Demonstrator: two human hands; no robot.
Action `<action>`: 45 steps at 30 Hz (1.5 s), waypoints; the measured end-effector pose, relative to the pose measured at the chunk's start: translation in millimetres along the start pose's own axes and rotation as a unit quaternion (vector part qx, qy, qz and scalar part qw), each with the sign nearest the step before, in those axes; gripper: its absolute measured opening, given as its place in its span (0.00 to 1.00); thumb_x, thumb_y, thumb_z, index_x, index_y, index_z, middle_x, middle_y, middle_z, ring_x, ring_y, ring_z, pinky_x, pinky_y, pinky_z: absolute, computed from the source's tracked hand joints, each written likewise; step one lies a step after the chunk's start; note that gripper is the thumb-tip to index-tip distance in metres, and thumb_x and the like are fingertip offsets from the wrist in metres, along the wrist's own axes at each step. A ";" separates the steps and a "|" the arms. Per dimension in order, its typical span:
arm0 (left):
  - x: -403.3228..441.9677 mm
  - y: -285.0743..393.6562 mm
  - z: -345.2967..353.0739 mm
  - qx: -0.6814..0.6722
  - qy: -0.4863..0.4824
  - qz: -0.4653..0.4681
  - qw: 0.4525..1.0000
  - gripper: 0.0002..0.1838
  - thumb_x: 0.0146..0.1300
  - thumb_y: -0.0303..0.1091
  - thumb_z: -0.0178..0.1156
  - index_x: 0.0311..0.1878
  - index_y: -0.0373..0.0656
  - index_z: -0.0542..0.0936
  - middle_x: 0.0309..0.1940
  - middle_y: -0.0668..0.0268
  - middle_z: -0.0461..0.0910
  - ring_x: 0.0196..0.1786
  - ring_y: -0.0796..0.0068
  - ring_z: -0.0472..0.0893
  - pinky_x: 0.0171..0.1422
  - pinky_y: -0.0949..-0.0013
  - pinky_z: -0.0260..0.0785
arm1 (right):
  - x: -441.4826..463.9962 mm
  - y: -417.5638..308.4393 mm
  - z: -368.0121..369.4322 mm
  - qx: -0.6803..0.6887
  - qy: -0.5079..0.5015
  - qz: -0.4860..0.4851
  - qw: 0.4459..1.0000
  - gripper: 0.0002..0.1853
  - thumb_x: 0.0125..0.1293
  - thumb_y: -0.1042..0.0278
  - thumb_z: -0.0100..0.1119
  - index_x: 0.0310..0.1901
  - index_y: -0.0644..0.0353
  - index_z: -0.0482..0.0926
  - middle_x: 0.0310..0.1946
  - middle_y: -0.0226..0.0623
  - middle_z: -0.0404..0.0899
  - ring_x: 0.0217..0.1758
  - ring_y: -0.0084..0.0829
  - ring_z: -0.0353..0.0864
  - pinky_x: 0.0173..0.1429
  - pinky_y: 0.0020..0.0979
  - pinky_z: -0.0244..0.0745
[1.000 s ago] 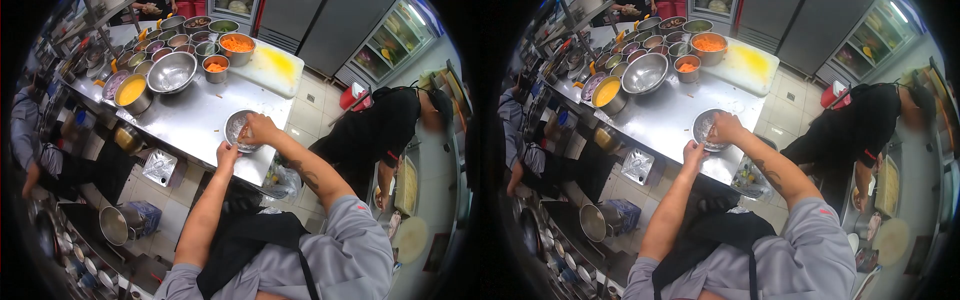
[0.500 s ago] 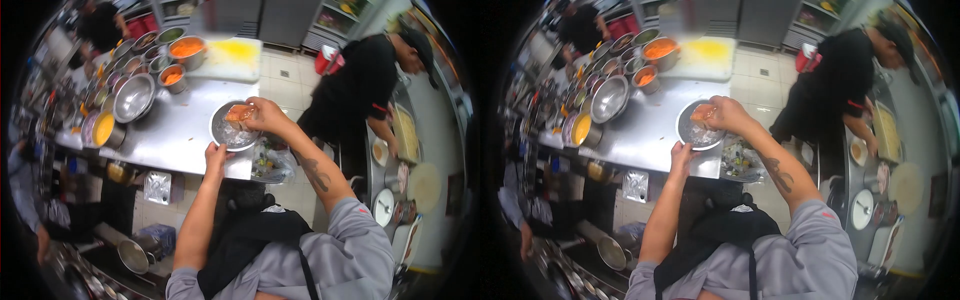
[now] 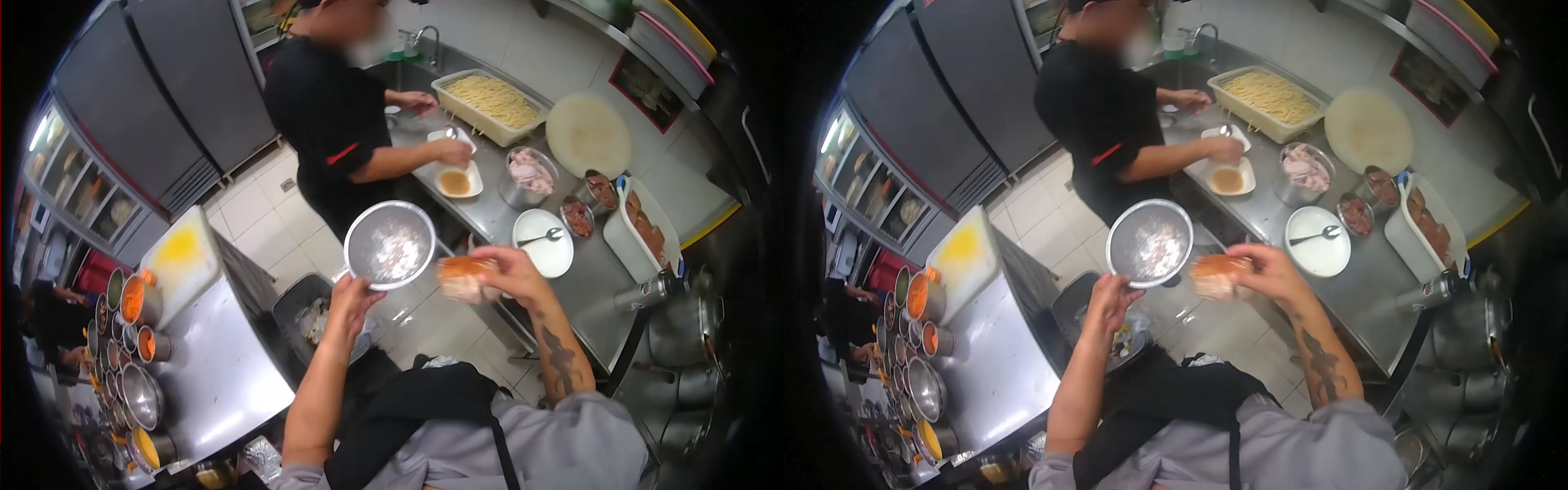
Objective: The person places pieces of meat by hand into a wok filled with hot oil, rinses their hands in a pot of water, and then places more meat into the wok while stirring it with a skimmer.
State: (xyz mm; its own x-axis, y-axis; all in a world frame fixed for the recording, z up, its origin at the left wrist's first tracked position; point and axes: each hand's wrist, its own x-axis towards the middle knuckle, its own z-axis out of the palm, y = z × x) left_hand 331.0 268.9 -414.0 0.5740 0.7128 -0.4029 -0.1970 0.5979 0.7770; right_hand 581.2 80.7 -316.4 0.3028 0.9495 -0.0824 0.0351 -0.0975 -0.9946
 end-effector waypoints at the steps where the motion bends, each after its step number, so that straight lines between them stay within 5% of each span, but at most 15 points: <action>1: 20.4 10.3 28.2 0.002 -0.031 0.006 0.999 0.16 0.61 0.25 0.51 0.53 0.37 0.72 0.46 0.59 0.78 0.45 0.66 0.80 0.45 0.64 0.78 | -15.9 0.6 -25.7 -0.007 0.044 -0.004 0.999 0.24 0.55 0.76 0.67 0.55 0.67 0.74 0.47 0.37 0.79 0.50 0.26 0.78 0.56 0.28 0.73; 6: 115.1 62.0 142.9 -0.057 -0.116 0.010 0.992 0.13 0.63 0.26 0.47 0.51 0.34 0.70 0.48 0.57 0.73 0.46 0.62 0.78 0.48 0.62 0.78 | -97.4 14.0 -118.6 0.026 0.247 -0.002 0.969 0.27 0.51 0.77 0.68 0.56 0.66 0.74 0.46 0.35 0.77 0.48 0.26 0.77 0.54 0.26 0.73; 12: 233.5 84.1 194.3 -0.144 -0.067 -0.012 0.987 0.14 0.60 0.22 0.51 0.50 0.30 0.67 0.50 0.54 0.67 0.49 0.55 0.74 0.53 0.59 0.78 | -180.9 20.4 -158.9 0.037 0.416 0.006 0.909 0.29 0.51 0.78 0.66 0.58 0.67 0.71 0.49 0.39 0.75 0.54 0.29 0.75 0.58 0.28 0.70; 16: 283.7 96.4 218.9 -0.138 -0.013 0.027 0.990 0.10 0.59 0.22 0.54 0.43 0.30 0.68 0.42 0.53 0.68 0.39 0.50 0.78 0.44 0.57 0.81 | -215.4 29.8 -160.7 0.018 0.505 0.001 0.863 0.29 0.56 0.70 0.66 0.59 0.70 0.69 0.51 0.41 0.75 0.53 0.31 0.76 0.58 0.30 0.70; 21: 419.2 172.8 254.7 -0.064 -0.129 0.068 0.987 0.12 0.64 0.28 0.47 0.45 0.28 0.67 0.32 0.52 0.74 0.26 0.57 0.78 0.34 0.63 0.81 | -232.2 37.3 -159.6 0.035 0.569 0.035 0.821 0.28 0.59 0.70 0.63 0.60 0.70 0.67 0.51 0.42 0.75 0.53 0.32 0.76 0.58 0.30 0.70; 23: 553.4 206.6 239.9 0.009 -0.138 -0.133 0.982 0.15 0.64 0.29 0.44 0.48 0.26 0.67 0.31 0.48 0.76 0.22 0.58 0.76 0.29 0.64 0.79 | -224.6 34.8 -156.4 0.020 0.608 0.050 0.792 0.27 0.59 0.71 0.63 0.60 0.69 0.67 0.50 0.42 0.76 0.52 0.31 0.77 0.57 0.30 0.70; 27: 557.6 231.9 284.4 0.070 -0.029 0.135 0.988 0.17 0.61 0.26 0.47 0.52 0.28 0.65 0.41 0.48 0.75 0.31 0.56 0.78 0.34 0.63 0.78 | -196.7 16.7 -145.0 -0.022 0.685 0.097 0.721 0.26 0.59 0.70 0.64 0.59 0.67 0.70 0.45 0.38 0.77 0.48 0.29 0.77 0.54 0.28 0.72; 31: 604.4 221.6 277.8 0.031 -0.018 0.146 0.989 0.21 0.59 0.24 0.48 0.58 0.38 0.65 0.49 0.53 0.73 0.45 0.51 0.78 0.43 0.58 0.77 | -183.6 11.5 -129.4 -0.020 0.716 0.143 0.683 0.26 0.59 0.65 0.65 0.57 0.65 0.71 0.46 0.38 0.77 0.46 0.29 0.78 0.47 0.28 0.73; 33: 673.7 242.8 238.1 -0.044 -0.187 -0.067 0.979 0.21 0.63 0.25 0.46 0.60 0.47 0.65 0.54 0.54 0.71 0.54 0.48 0.74 0.51 0.49 0.74 | -206.2 29.0 -133.7 -0.017 0.724 0.152 0.672 0.30 0.60 0.63 0.64 0.61 0.66 0.66 0.49 0.43 0.77 0.49 0.33 0.78 0.52 0.32 0.73; 35: 695.6 243.5 234.5 -0.080 -0.206 -0.114 0.969 0.21 0.65 0.27 0.45 0.62 0.50 0.65 0.57 0.54 0.70 0.59 0.46 0.72 0.57 0.44 0.70 | -211.4 34.7 -129.8 -0.022 0.728 0.139 0.671 0.30 0.60 0.62 0.64 0.61 0.65 0.66 0.50 0.43 0.77 0.49 0.34 0.78 0.51 0.32 0.73; 39: 705.7 212.7 227.4 -0.121 -0.096 -0.011 0.988 0.24 0.67 0.41 0.51 0.62 0.41 0.62 0.59 0.51 0.66 0.62 0.45 0.68 0.63 0.39 0.63 | -235.9 47.7 -128.2 -0.078 0.740 0.157 0.649 0.25 0.60 0.63 0.65 0.56 0.64 0.72 0.47 0.38 0.78 0.46 0.29 0.78 0.46 0.28 0.74; 40: 710.3 223.7 222.6 -0.123 -0.086 -0.103 0.983 0.30 0.66 0.46 0.52 0.65 0.40 0.56 0.60 0.49 0.63 0.64 0.42 0.66 0.64 0.39 0.63 | -269.7 68.1 -122.3 -0.139 0.733 0.142 0.650 0.23 0.59 0.64 0.66 0.54 0.64 0.74 0.46 0.36 0.78 0.45 0.27 0.78 0.44 0.26 0.73; 41: 716.6 234.4 218.7 -0.127 -0.072 -0.195 0.970 0.37 0.65 0.52 0.52 0.67 0.39 0.51 0.62 0.48 0.61 0.65 0.39 0.63 0.64 0.39 0.63 | -220.0 19.8 -110.8 -0.052 0.753 0.237 0.612 0.24 0.58 0.64 0.67 0.54 0.64 0.75 0.48 0.36 0.77 0.48 0.28 0.78 0.48 0.27 0.74; 43: 700.0 225.6 246.5 0.016 -0.078 -0.054 0.995 0.40 0.66 0.52 0.50 0.70 0.37 0.45 0.66 0.48 0.58 0.67 0.44 0.63 0.69 0.47 0.60 | -222.6 24.4 -99.5 -0.128 0.779 0.169 0.591 0.24 0.57 0.67 0.68 0.55 0.62 0.75 0.50 0.36 0.77 0.51 0.28 0.77 0.52 0.29 0.74; 45: 692.3 229.0 275.0 0.009 -0.139 -0.040 0.989 0.38 0.66 0.48 0.50 0.70 0.37 0.47 0.66 0.47 0.60 0.68 0.45 0.63 0.70 0.47 0.58 | -264.4 50.5 -85.9 -0.152 0.788 0.165 0.574 0.26 0.52 0.74 0.68 0.55 0.63 0.74 0.50 0.39 0.78 0.53 0.31 0.76 0.58 0.32 0.71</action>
State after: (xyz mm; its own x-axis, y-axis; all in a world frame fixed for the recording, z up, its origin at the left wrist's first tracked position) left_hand 901.8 798.4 -382.0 0.7847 0.5332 -0.3162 -0.1290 0.6394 0.7580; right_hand 584.7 -200.9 -339.5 0.8171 -0.5608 0.1339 -0.1799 -0.4686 -0.8649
